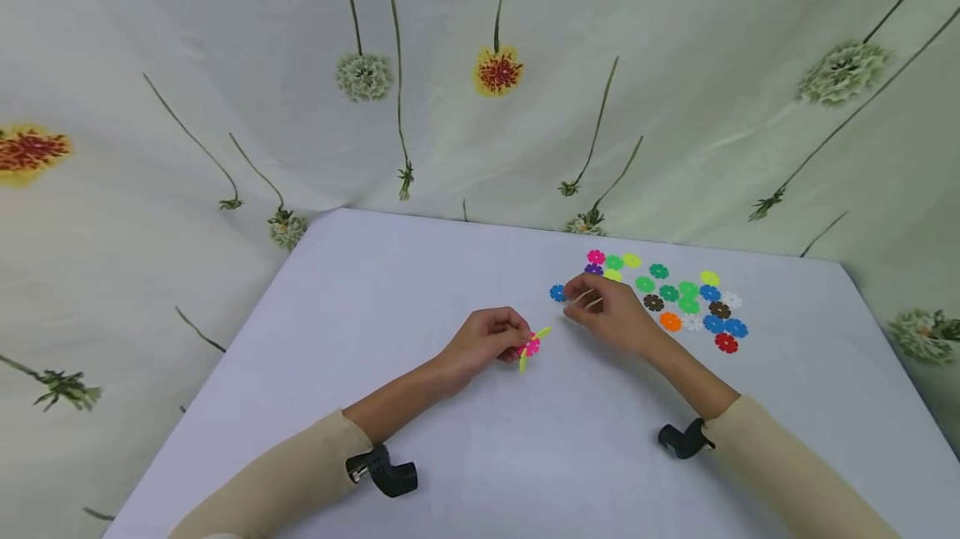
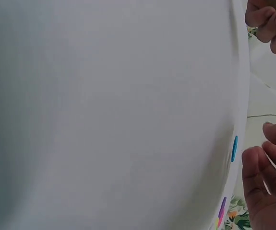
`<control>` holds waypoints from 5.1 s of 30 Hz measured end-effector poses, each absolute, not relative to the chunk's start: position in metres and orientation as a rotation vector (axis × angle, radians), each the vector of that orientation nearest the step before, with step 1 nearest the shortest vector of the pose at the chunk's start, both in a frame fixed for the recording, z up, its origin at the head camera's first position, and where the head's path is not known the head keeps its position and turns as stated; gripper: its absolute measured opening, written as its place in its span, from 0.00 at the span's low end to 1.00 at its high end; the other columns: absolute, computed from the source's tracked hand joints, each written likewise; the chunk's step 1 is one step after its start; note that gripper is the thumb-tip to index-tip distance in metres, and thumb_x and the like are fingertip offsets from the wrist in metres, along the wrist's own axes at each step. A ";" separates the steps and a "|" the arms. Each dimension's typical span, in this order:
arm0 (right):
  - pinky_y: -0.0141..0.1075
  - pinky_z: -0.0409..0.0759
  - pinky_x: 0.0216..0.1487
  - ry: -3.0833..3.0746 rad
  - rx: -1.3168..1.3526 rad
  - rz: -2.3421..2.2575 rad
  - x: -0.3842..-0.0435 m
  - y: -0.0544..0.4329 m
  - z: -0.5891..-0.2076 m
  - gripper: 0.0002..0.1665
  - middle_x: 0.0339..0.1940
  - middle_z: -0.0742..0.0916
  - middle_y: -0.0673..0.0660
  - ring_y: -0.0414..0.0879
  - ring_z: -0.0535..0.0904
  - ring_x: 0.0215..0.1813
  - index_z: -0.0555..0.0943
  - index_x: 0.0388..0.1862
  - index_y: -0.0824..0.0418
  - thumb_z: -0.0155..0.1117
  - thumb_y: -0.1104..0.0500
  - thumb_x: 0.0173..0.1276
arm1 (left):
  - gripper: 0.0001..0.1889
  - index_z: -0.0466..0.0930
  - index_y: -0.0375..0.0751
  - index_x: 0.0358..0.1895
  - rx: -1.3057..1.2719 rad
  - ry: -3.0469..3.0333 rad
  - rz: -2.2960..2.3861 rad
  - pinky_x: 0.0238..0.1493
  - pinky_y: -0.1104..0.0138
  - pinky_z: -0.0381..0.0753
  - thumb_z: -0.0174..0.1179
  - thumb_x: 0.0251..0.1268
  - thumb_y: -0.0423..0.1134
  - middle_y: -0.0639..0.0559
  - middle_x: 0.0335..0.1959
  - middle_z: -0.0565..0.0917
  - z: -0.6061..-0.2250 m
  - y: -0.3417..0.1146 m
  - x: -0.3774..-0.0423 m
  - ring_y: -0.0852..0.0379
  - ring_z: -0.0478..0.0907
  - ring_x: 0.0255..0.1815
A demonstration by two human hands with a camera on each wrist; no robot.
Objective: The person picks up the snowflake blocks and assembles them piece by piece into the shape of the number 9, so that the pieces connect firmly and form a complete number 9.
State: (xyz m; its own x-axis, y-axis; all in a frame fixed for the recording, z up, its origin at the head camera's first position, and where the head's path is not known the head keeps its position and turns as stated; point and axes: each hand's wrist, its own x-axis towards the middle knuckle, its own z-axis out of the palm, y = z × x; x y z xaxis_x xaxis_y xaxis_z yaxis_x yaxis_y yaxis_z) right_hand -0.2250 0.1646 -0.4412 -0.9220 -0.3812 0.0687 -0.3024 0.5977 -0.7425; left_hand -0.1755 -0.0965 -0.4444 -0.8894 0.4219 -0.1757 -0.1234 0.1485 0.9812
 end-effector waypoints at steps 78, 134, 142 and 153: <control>0.33 0.87 0.49 2.230 -0.340 -1.730 -0.179 0.160 -0.433 0.14 0.46 0.89 0.61 0.60 0.86 0.42 0.83 0.57 0.65 0.68 0.59 0.79 | 0.07 0.84 0.35 0.45 0.268 2.066 1.824 0.41 0.72 0.81 0.63 0.75 0.37 0.59 0.29 0.84 -0.451 -0.090 -0.172 0.60 0.78 0.33; 0.34 0.90 0.47 2.493 -0.320 -1.626 -0.208 0.184 -0.436 0.16 0.48 0.90 0.62 0.54 0.89 0.45 0.84 0.55 0.65 0.71 0.56 0.77 | 0.08 0.82 0.34 0.48 0.355 2.103 1.817 0.38 0.74 0.82 0.63 0.77 0.37 0.53 0.34 0.85 -0.452 -0.062 -0.176 0.61 0.79 0.31; 0.33 0.79 0.43 2.927 -0.233 -1.197 -0.252 0.192 -0.445 0.13 0.47 0.90 0.63 0.54 0.83 0.46 0.85 0.51 0.63 0.70 0.56 0.76 | 0.08 0.82 0.34 0.47 0.341 2.074 1.830 0.37 0.73 0.82 0.63 0.76 0.37 0.55 0.32 0.84 -0.454 -0.068 -0.174 0.61 0.78 0.30; 0.39 0.74 0.40 2.987 0.059 -0.974 -0.280 0.191 -0.447 0.24 0.43 0.84 0.62 0.54 0.78 0.43 0.82 0.56 0.65 0.70 0.46 0.75 | 0.07 0.82 0.35 0.47 0.331 2.069 1.820 0.39 0.72 0.83 0.63 0.76 0.36 0.53 0.33 0.84 -0.452 -0.068 -0.175 0.60 0.79 0.31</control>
